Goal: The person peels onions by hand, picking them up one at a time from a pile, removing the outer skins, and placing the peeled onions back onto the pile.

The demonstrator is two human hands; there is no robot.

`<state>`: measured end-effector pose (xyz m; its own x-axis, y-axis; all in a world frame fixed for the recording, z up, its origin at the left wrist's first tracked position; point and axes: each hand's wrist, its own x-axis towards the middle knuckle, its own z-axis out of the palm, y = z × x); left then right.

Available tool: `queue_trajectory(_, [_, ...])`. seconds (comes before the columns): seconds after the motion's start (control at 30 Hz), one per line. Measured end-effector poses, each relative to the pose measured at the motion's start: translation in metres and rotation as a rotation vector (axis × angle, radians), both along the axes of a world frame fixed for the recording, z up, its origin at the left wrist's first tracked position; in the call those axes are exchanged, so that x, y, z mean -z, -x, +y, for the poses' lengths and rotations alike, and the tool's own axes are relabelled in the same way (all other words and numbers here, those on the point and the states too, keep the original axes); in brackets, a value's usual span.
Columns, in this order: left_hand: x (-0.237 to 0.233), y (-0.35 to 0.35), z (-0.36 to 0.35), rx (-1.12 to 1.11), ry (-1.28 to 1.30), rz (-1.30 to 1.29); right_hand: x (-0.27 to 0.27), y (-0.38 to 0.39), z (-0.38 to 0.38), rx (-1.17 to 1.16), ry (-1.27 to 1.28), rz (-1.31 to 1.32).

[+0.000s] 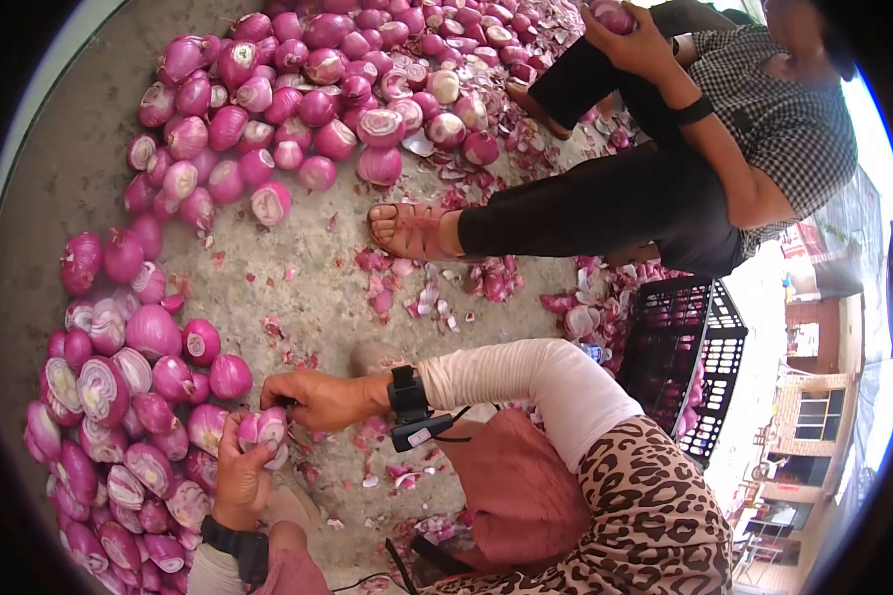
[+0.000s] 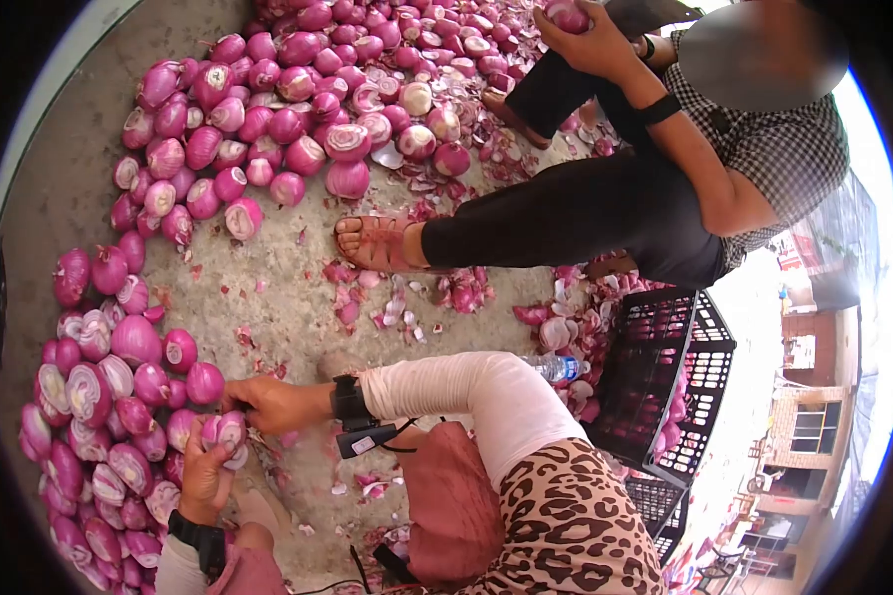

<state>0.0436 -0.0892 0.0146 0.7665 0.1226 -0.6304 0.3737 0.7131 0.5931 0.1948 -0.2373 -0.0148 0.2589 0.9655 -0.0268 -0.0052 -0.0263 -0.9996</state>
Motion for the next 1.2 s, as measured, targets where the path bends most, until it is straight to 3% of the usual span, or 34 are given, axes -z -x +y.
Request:
queue_trajectory(0.07, [0.001,0.001,0.001,-0.040,0.010,0.015,-0.004,0.000,-0.001,-0.028,0.005,0.007])
queue_trajectory(0.13, [0.004,0.002,0.004,-0.053,0.051,0.007,-0.004,0.005,-0.003,0.062,-0.024,0.185])
queue_trajectory(0.23, [0.004,0.005,0.003,-0.072,0.081,0.038,0.001,0.004,-0.001,-0.004,-0.004,0.353])
queue_trajectory(0.6, [-0.001,0.002,0.002,-0.051,0.144,0.053,-0.006,0.001,0.000,-0.071,0.106,0.305])
queue_trajectory(0.73, [-0.012,-0.002,0.001,-0.018,0.215,0.009,0.004,0.003,-0.001,-0.052,0.096,0.037])
queue_trajectory(0.83, [-0.009,0.000,0.002,-0.003,0.217,-0.009,0.010,0.001,-0.006,-0.254,0.318,-0.121])
queue_trajectory(0.9, [-0.003,0.003,0.006,-0.004,0.213,-0.019,0.011,-0.003,-0.009,-0.564,0.431,-0.604])
queue_trajectory(1.03, [0.006,0.013,0.012,-0.006,0.205,0.018,0.008,-0.012,-0.010,-0.565,0.469,-0.551])
queue_trajectory(1.13, [0.018,0.018,0.012,-0.006,0.190,0.042,0.001,-0.010,-0.009,-0.122,0.133,-0.031])
queue_trajectory(1.2, [0.018,0.018,0.014,0.011,0.209,0.022,-0.004,-0.012,-0.005,-0.253,0.189,0.074])
